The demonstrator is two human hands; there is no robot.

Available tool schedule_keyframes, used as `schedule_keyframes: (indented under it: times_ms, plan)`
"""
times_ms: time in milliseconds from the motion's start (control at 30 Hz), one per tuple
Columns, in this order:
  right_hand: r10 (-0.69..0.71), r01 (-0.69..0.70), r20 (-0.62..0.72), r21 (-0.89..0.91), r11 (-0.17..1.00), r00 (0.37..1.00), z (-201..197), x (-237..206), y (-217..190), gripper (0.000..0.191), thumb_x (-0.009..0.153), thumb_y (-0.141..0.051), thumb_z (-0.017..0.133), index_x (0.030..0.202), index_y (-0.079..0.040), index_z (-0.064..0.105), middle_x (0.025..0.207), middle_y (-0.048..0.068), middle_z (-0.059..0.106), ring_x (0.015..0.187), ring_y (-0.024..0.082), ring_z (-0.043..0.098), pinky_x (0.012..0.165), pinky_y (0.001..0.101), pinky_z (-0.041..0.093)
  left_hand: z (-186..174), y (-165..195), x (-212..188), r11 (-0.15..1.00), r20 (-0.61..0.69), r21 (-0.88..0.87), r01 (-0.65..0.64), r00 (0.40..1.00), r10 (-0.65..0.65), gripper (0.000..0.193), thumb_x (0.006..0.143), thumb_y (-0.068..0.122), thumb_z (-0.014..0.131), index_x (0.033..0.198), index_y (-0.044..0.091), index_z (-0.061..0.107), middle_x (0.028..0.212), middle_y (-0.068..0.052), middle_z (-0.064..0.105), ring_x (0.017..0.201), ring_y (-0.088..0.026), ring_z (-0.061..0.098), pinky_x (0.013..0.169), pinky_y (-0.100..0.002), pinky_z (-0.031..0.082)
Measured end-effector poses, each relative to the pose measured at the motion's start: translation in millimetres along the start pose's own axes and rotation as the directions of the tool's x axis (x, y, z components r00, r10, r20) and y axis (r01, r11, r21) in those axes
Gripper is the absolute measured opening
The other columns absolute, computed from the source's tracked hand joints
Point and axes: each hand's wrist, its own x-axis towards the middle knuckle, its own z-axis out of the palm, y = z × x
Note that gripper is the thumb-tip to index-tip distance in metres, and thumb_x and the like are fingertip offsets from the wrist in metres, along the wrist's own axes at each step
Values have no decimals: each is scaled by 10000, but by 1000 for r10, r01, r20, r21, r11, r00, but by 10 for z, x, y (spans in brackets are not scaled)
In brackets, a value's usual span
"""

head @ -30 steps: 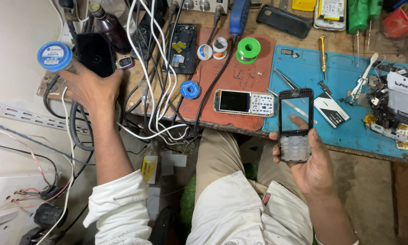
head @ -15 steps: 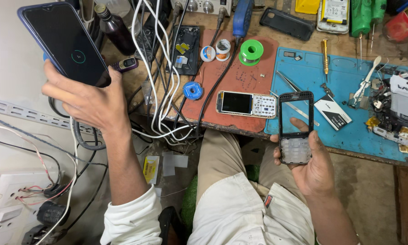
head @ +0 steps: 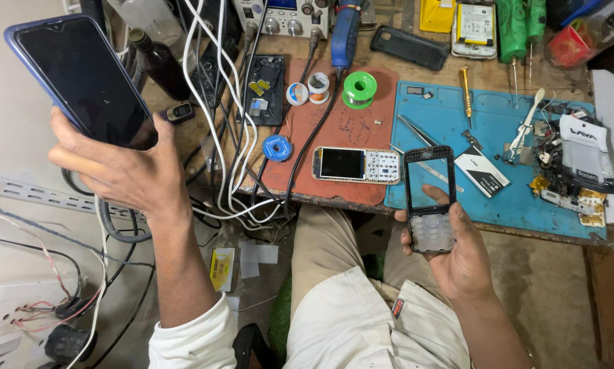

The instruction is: The person works at a cluttered repair bench on a feature phone. They use a white pry tool on the keypad assembly, lift the board and keypad from the housing, handle the battery, then use a screwdriver to work on the phone's rear housing and reassemble the phone, pressing the parts together and testing the keypad by hand.

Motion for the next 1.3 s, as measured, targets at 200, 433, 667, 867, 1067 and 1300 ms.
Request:
schedule_keyframes:
  times_ms: [200, 433, 667, 867, 1067, 1300]
  plan:
    - [4, -4, 8, -3, 1000, 1000, -9, 11, 25, 587, 1072, -487, 494, 1480, -66, 512, 1147, 259, 689, 850, 294, 673, 693, 430, 558, 36, -32, -7, 1000, -12, -2, 1, 1000, -1, 989, 800, 256, 853, 1552, 20, 256, 1220, -131, 416, 1045, -305, 578, 838, -431, 461]
    - [1, -1, 22, 0, 1000, 1000, -32, -3, 38, 572, 1075, -473, 501, 1468, -58, 515, 1148, 259, 691, 850, 293, 670, 699, 431, 558, 10, -6, -19, 999, -4, -37, 0, 1000, 0, 980, 789, 224, 868, 1543, 24, 275, 1228, -129, 424, 1073, -313, 584, 870, -447, 473]
    - [18, -18, 13, 8, 1000, 1000, -19, -5, 41, 576, 1057, -480, 504, 1456, -65, 513, 1143, 245, 695, 854, 282, 679, 699, 421, 566, -1, 6, 11, 1000, -18, -20, 10, 1000, -11, 1001, 774, 207, 883, 1540, 18, 268, 1221, -146, 423, 1075, -332, 581, 863, -463, 478]
    - [13, -13, 2, -1, 1000, 1000, -18, -18, 32, 574, 1062, -476, 504, 1449, -52, 516, 1127, 258, 697, 838, 283, 680, 681, 423, 563, -21, -32, -6, 1000, -7, -6, -8, 1000, 8, 1016, 772, 213, 891, 1541, 16, 257, 1238, -145, 424, 1088, -334, 589, 874, -464, 485]
    - [17, -17, -12, 15, 1000, 1000, -14, -26, 27, 561, 1050, -458, 521, 1438, -53, 522, 1121, 250, 700, 826, 283, 684, 676, 422, 565, 26, -100, -12, 1000, -17, -13, -13, 1000, 12, 999, 783, 213, 879, 1542, 9, 261, 1246, -144, 421, 1070, -324, 590, 892, -464, 486]
    - [4, -4, -5, 3, 1000, 1000, -3, -30, 28, 565, 1048, -465, 539, 1430, -49, 535, 1118, 248, 703, 832, 284, 683, 678, 426, 562, 45, -149, -23, 1000, -17, -24, -12, 1000, 11, 990, 806, 233, 878, 1545, 2, 261, 1242, -144, 416, 1083, -324, 596, 904, -464, 490]
